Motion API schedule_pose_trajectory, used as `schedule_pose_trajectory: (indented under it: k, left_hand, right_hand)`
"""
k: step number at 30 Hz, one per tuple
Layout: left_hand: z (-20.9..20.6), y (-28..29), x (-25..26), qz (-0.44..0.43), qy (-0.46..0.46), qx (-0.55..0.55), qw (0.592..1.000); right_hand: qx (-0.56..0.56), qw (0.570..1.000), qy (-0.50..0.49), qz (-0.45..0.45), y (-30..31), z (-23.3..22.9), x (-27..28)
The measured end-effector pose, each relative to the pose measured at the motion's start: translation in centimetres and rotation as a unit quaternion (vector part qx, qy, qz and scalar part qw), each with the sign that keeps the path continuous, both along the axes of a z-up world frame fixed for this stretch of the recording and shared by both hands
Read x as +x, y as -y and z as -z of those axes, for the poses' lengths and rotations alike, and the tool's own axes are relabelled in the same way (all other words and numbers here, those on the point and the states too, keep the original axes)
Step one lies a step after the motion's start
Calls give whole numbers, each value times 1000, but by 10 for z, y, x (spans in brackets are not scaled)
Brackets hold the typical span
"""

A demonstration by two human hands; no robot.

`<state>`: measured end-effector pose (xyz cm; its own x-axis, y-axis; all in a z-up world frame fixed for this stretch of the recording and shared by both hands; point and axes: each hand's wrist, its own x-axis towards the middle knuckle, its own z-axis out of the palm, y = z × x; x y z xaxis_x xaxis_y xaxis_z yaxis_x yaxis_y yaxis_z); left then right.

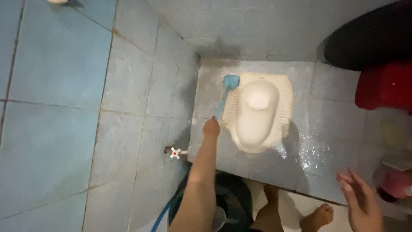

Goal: The person scrubs a squat toilet and the surrounding tiled floor using a blue toilet brush and water from a black bucket. They repeatedly dip the brush into the bucket and scrub the toilet bowl and floor area.

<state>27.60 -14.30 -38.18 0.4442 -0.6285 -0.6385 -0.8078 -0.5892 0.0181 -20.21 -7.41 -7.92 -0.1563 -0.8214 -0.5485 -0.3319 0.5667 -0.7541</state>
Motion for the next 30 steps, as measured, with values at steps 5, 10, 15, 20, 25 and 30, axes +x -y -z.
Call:
schedule_pose_trajectory:
  k: [5,10,15,20,25,30]
  left_hand:
    - [93,27,-86,25,-12,-83,996]
    - [6,59,-132,102,-75,-36,991]
    - [43,42,-75,61,15,-44,997]
    - [72,57,-129,6,-23,-78,997]
    - [-9,98,-229,60,-63,-44,995]
    - [-49,117,-264,113,-60,-40,991]
  right_hand:
    - [-96,995,-14,40,-21,32,-29]
    - [-117,993,3,32,-21,48,-43]
    - [-138,989,3,60,-23,26,-43]
    - [-132,989,-38,62,-33,51,-65]
    - [-112,991,0,75,-28,52,-55]
    - [-41,994,15,97,-24,34,-38]
